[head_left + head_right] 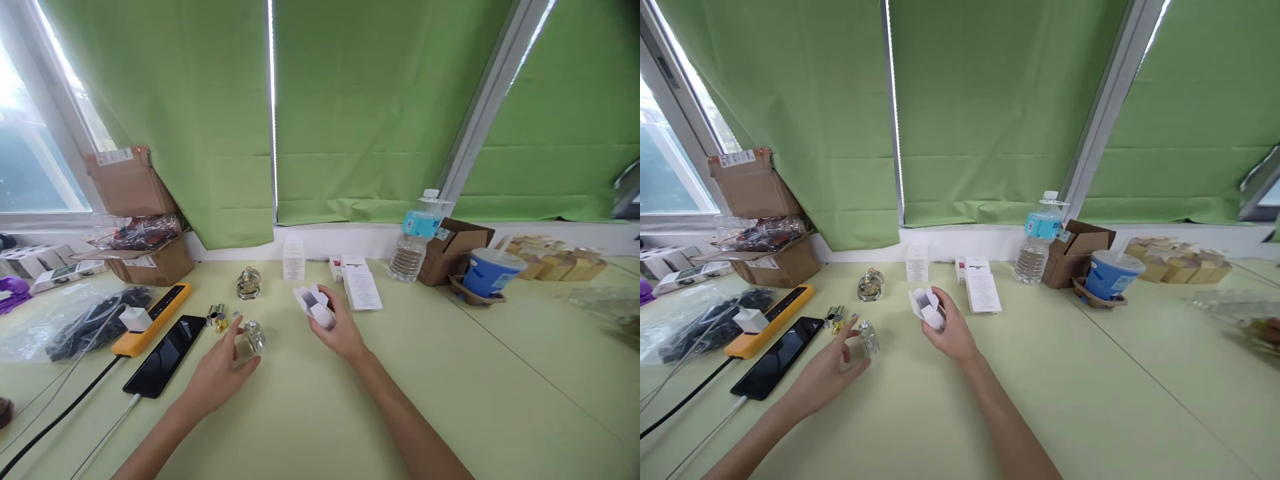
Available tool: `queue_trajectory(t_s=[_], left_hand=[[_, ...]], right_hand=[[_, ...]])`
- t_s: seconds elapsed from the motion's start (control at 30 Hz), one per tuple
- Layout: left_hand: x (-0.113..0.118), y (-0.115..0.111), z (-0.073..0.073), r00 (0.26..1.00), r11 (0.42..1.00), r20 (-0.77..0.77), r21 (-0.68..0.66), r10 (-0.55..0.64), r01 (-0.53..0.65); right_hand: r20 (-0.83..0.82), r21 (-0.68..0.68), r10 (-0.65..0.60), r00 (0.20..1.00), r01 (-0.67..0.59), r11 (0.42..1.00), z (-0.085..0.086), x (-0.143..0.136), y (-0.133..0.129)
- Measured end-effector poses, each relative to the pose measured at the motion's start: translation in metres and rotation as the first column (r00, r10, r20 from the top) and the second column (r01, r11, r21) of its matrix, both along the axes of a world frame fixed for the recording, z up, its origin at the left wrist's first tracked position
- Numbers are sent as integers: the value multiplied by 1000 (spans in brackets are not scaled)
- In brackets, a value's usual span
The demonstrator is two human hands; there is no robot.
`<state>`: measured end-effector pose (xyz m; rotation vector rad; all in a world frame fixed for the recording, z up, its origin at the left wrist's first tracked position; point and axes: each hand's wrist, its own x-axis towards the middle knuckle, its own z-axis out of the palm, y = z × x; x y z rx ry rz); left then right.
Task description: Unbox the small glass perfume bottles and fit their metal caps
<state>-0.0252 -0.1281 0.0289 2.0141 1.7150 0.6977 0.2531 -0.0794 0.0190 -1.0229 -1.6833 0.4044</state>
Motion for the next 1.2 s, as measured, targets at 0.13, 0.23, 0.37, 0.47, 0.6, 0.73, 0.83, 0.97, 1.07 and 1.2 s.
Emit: queue_trajectory(t_s=[0.13, 0.23, 0.37, 0.47, 0.6, 0.73, 0.83, 0.97, 1.07, 1.2], left_hand=[[16, 18, 0, 994, 997, 87, -31, 72, -69], [28, 30, -5, 994, 999, 100, 36, 36, -40], [37, 52, -15, 999, 993, 34, 110, 38, -42], [37, 74, -23, 989, 970, 16, 190, 150, -151], [34, 98, -32, 959, 924, 35, 259, 280, -280], [35, 112, -34, 923, 893, 92, 235, 373, -384], [37, 117, -31, 892, 879, 189, 178, 411, -443], [34, 122, -29, 850, 860, 305, 148, 430, -488], [32, 123, -28, 839, 860, 353, 148, 414, -488], [31, 121, -27, 848, 833, 364, 258, 385, -490]], right_hand=[[-32, -34, -253, 967, 252, 967, 2, 20, 12], [-146, -48, -358, 922, 355, 934, 6, 46, 22], [-341, -83, -337, 878, 329, 941, 11, 87, 27], [-392, -112, -326, 860, 307, 945, 7, 111, 27], [-266, -180, -446, 855, 410, 894, -10, 129, 32], [-154, -218, -490, 858, 455, 864, -25, 138, 40], [-101, -184, -531, 842, 508, 841, -30, 139, 44], [-53, -100, -599, 799, 593, 799, -31, 132, 46], [-30, -11, -627, 778, 627, 779, -28, 126, 42], [-73, 169, -702, 708, 703, 691, -11, 115, 32]])
